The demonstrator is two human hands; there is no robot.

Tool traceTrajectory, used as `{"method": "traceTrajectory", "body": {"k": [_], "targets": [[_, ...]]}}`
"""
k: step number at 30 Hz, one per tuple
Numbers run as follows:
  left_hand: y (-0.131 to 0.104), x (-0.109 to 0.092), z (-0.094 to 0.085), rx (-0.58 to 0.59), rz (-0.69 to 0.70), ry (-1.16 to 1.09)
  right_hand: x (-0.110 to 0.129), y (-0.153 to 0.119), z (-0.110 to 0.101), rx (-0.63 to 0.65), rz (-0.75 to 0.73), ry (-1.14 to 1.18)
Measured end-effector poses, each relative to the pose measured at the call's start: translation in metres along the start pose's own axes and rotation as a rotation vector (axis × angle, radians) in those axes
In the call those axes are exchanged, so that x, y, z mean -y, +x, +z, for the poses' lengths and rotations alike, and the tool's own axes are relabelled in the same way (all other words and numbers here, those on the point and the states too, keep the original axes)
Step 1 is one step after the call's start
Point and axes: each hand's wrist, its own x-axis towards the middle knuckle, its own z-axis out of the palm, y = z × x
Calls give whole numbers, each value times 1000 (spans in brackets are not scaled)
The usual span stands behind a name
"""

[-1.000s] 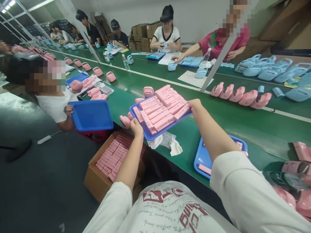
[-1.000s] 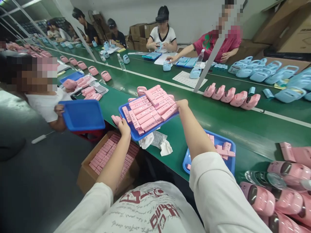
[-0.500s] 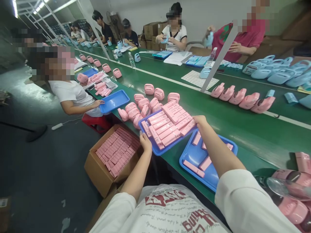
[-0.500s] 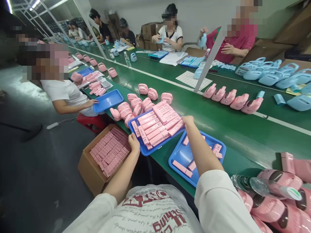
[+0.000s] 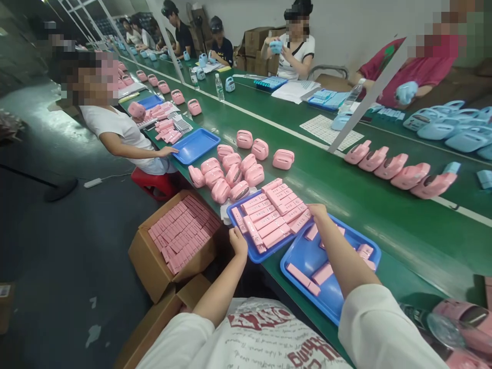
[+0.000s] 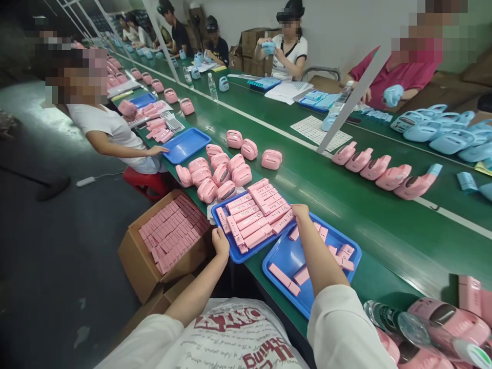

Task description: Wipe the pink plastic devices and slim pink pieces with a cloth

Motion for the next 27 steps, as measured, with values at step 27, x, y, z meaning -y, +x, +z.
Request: {"method": "traceTrajectory", "body": {"k": [27], "targets": [[6,18,15,41,-123,104,-11,40,14,13,115,-73]]}}
